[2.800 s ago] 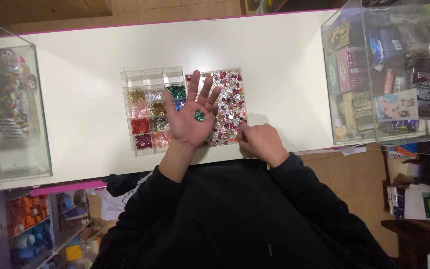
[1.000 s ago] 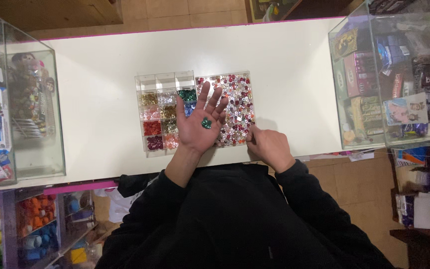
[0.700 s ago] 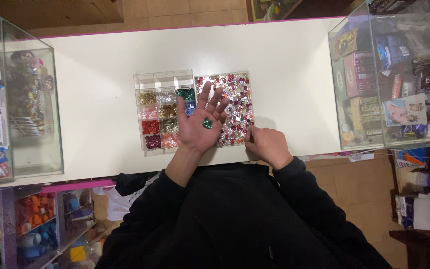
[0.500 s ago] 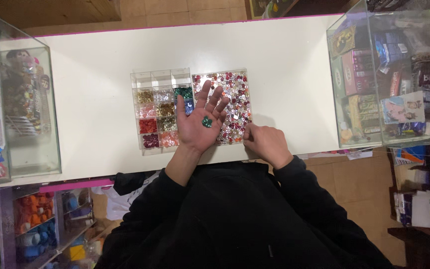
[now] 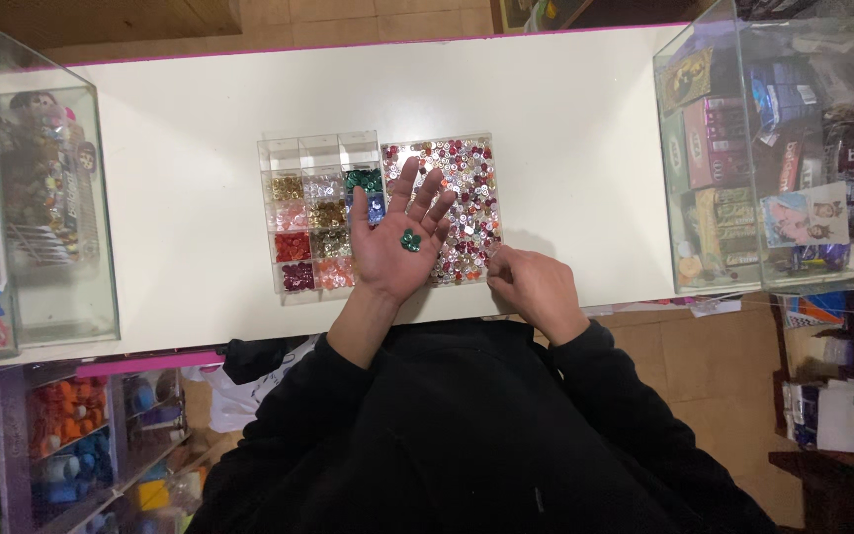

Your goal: The person sorts small sequins from a clear plastic tray into their left palm, picking them one by one with the right hand. They handle green and orange sequins, placing them into the palm while the tray remains on the counter.

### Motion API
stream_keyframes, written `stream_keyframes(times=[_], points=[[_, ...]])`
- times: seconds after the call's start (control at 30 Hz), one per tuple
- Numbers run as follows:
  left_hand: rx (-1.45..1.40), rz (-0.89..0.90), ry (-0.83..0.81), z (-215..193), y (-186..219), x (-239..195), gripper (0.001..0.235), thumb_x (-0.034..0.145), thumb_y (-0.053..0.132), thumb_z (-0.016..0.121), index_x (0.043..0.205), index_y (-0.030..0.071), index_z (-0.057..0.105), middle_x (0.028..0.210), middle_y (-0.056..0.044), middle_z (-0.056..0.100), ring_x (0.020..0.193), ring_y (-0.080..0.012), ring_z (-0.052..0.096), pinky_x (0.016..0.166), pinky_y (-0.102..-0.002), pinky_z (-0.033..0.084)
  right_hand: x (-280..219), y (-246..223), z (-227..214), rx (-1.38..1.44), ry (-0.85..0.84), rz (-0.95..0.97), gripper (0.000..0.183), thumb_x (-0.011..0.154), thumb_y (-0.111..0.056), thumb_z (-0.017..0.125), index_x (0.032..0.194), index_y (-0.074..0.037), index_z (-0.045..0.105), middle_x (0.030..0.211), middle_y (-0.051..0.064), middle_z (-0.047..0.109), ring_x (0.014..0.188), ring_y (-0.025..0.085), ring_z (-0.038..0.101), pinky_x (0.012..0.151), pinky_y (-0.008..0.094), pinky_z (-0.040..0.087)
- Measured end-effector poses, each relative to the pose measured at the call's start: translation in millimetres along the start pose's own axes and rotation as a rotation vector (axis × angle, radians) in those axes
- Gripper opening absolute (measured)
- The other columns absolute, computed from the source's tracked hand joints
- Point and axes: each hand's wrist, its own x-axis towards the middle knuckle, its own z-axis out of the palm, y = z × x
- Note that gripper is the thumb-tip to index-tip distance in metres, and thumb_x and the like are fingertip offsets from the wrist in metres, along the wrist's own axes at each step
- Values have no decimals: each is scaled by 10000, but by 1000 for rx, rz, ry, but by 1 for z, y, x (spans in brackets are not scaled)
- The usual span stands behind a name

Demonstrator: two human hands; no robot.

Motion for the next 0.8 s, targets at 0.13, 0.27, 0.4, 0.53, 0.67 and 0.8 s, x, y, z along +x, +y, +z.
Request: stream_keyframes(times=[0.13,0.27,0.4,0.53,0.67,0.8], points=[[0,-6,-19,-4,-1,0,923,1080,878,466,1762,260,542,1697,-138,669,1453,-387,733,1151,-510,658,2,9,7,16,-13,29,201,1076,-315,808,1244,-205,794,1010,73,844,1079,347,826,950,484,642],[-16,-6,-37,-5,-1,1,919,1088,868,471,1768,253,536,1705,-149,660,1465,-394,724,1158,-522,655,8,11,7,2,-26,12,169,1055,-317,834,1171,-202,789,986,64,843,1060,342,830,927,478,641],[-3,-5,-7,-1,-1,-2,913,1088,865,460,1765,256,535,1691,-143,669,1440,-386,738,1142,-510,663,5,4,3,-57,-26,-25,148,1066,-315,817,1166,-208,793,1001,61,843,1072,343,829,938,482,643],[-14,-4,-16,-3,1,-5,899,1090,852,492,1765,260,540,1695,-142,667,1453,-390,729,1156,-516,657,4,7,7,-64,-17,-45,119,1076,-292,796,1176,-232,774,1020,47,837,1080,329,822,943,466,634],[-11,-5,-20,-7,3,-4,899,1090,853,487,1766,262,538,1695,-145,668,1455,-389,730,1159,-517,656,2,2,2,-44,-28,-51,121,1076,-285,797,1178,-222,778,1031,52,843,1091,326,826,945,462,629],[7,-11,-3,-4,2,-6,908,1084,858,484,1768,263,534,1686,-139,678,1440,-380,741,1150,-507,659,1,1,3,-58,-7,-90,112,1075,-278,789,1173,-224,786,1026,76,840,1084,364,817,953,494,637]])
